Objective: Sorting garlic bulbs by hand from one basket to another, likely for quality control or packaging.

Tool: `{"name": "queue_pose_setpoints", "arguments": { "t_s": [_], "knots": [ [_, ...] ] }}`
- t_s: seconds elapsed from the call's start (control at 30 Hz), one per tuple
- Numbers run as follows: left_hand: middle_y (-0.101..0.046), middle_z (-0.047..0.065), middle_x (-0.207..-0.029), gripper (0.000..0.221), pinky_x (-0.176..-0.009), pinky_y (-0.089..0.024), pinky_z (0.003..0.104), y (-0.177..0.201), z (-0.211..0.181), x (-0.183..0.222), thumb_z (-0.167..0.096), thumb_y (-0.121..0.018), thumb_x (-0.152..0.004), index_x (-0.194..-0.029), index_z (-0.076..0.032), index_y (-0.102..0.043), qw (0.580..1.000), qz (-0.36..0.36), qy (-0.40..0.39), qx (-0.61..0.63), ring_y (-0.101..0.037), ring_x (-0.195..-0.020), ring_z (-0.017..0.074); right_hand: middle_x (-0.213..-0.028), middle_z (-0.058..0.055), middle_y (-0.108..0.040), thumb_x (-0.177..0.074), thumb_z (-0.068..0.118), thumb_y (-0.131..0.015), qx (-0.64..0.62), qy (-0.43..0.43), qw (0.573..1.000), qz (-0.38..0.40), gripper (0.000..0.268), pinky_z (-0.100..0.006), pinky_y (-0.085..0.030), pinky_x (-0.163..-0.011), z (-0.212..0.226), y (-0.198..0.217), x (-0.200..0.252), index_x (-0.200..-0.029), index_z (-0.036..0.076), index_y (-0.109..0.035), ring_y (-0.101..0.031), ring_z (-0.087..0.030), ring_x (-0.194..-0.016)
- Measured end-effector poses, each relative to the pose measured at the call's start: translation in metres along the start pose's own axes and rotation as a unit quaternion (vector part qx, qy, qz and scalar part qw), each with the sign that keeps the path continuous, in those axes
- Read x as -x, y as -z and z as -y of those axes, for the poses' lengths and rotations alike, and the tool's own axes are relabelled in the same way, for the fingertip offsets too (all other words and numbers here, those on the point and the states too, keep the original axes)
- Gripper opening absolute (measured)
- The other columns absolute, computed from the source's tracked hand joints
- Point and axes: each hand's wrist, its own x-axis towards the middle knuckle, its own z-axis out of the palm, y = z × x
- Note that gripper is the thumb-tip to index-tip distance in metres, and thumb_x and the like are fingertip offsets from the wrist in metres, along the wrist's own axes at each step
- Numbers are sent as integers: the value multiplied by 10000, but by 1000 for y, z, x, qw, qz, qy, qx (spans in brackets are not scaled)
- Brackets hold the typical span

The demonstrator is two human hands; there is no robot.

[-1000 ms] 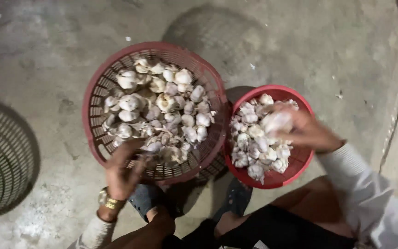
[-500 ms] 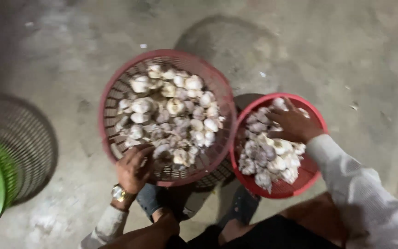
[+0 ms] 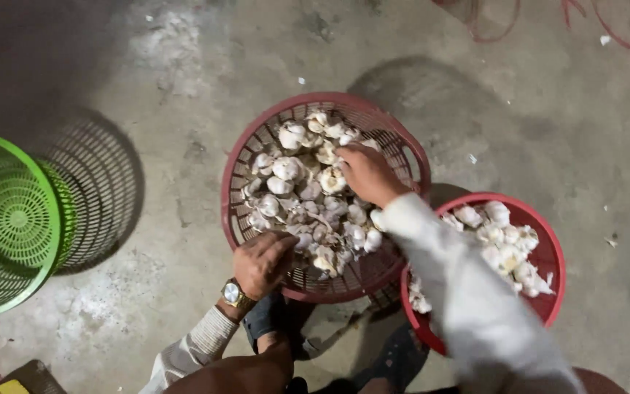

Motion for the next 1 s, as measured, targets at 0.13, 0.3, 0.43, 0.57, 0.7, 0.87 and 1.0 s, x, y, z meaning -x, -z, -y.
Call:
{"name": "queue_pose_setpoints", "arguments": {
  "t_s": [0.13,0.3,0.43,0.57,0.7,0.87,1.0],
  "knots": [
    [-730,92,-925,201,-650,-606,387,3,-2,-2,-229,-685,-910,-1058,-108,-746,1000,-5,-12,9,-724,-715,284,-1269,-305,-592,-1024,68,-536,28,0,999,-19,360,-516,-554,-976,14,-28,-43,-1344,-96,-555,-589,-462,-1234],
    [-723,110,-914,159,-614,-599,406,10,-10,-11,-186,-658,-928,-1026,-97,-747,999,-17,-21,18,-714,-690,305,-1247,-294,-528,-954,187,-685,69,-62,996,4,467,-509,-557,-926,26,-40,-44,-1303,-100,-563,-545,-472,-1226],
    [-711,87,-925,198,-645,-596,377,10,-5,-9,-234,-618,-962,-1053,-113,-744,999,-25,-36,20,-715,-715,272,-1265,-298,-486,-904,143,-720,10,-65,998,7,517,-531,-543,-895,37,-41,-34,-1335,-72,-533,-526,-487,-1221],
    [-698,70,-941,254,-674,-598,357,6,0,-5,-275,-561,-1004,-1104,-125,-740,998,-26,-58,21,-713,-739,255,-1281,-355,-543,-881,105,-664,-85,-95,988,-90,577,-635,-465,-1018,63,-23,-20,-1397,-65,-469,-531,-526,-1257],
    [-679,73,-929,279,-650,-590,371,7,-1,-6,-275,-514,-1024,-1110,-115,-726,998,-24,-62,20,-703,-720,264,-1185,-296,-602,-925,144,-680,-47,-55,990,-122,485,-561,-522,-968,53,-26,-37,-1343,-44,-520,-598,-477,-1194],
    [-668,80,-915,257,-654,-583,355,6,-2,-7,-262,-540,-1019,-1094,-107,-730,996,-44,-71,5,-687,-706,261,-1081,-222,-615,-891,27,-699,-35,16,983,-182,321,-516,-568,-885,41,-59,-35,-1193,-21,-601,-648,-453,-1087],
    [-668,67,-909,274,-645,-578,342,8,-4,-11,-261,-516,-1022,-1092,-111,-734,997,-39,-71,12,-689,-716,248,-1181,-302,-608,-891,161,-746,-167,-67,964,-195,507,-611,-521,-958,49,-55,-38,-1293,-20,-495,-602,-508,-1169]
  ]
}}
